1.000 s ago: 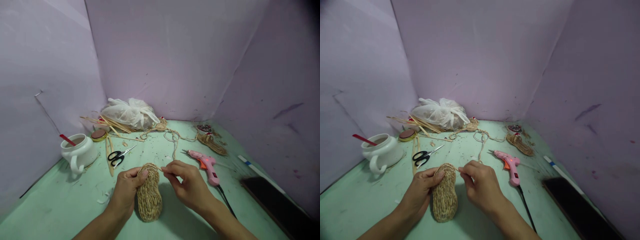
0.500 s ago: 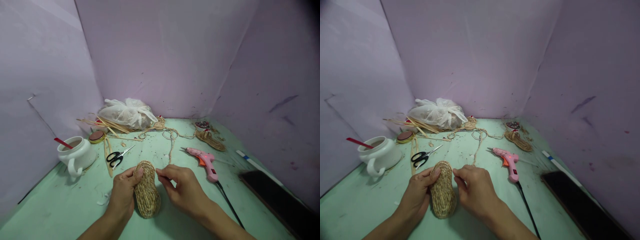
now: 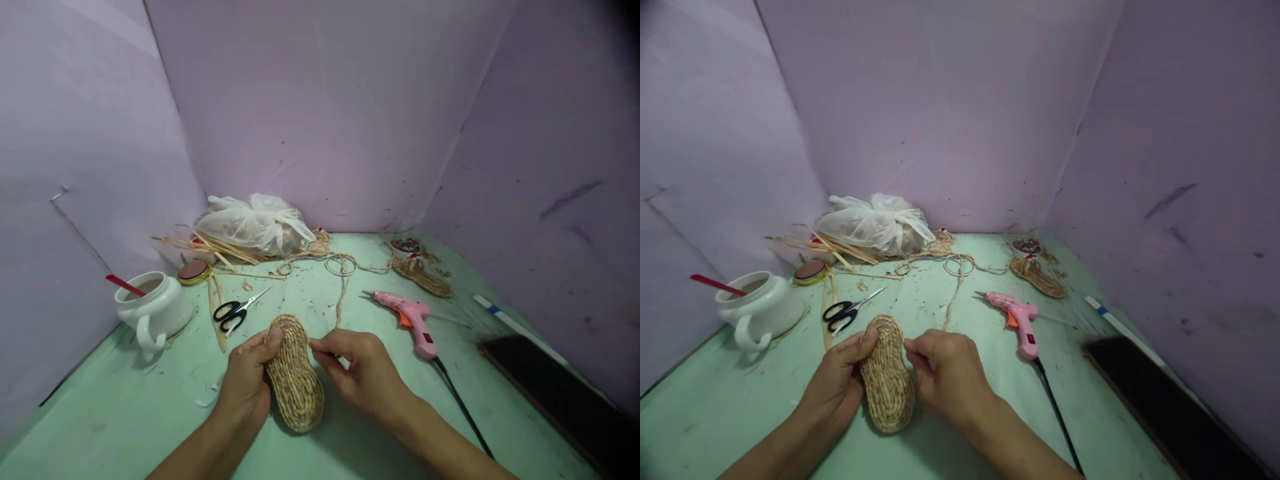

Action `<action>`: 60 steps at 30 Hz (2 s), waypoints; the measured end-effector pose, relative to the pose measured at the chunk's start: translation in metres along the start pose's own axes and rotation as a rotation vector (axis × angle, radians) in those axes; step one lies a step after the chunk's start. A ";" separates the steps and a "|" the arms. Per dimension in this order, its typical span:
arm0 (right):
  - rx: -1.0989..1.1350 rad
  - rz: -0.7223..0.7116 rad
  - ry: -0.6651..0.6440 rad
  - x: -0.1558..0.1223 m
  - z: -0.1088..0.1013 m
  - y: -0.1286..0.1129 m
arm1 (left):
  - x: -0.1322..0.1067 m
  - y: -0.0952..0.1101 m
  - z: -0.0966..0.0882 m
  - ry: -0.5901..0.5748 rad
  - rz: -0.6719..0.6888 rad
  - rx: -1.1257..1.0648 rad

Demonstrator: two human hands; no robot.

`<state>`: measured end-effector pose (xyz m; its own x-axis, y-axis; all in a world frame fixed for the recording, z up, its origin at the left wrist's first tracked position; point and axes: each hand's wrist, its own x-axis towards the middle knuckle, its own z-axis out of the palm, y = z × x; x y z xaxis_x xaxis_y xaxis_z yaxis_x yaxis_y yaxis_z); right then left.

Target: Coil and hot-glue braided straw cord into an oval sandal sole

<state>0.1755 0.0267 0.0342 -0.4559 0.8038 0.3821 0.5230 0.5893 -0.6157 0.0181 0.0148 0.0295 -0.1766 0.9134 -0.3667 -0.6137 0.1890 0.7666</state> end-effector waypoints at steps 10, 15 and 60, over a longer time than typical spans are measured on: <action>-0.156 -0.067 -0.080 -0.003 0.004 -0.006 | 0.000 -0.003 0.001 0.046 -0.007 -0.035; -0.169 0.001 -0.154 -0.005 0.009 -0.010 | 0.002 -0.008 -0.001 0.069 0.020 -0.029; -0.111 0.170 -0.289 -0.030 0.001 0.004 | -0.003 0.006 -0.015 -0.733 0.582 1.744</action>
<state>0.1901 0.0046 0.0193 -0.5323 0.8445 0.0596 0.6770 0.4668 -0.5690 0.0032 0.0079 0.0267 0.5329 0.8458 -0.0244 0.7594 -0.4653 0.4548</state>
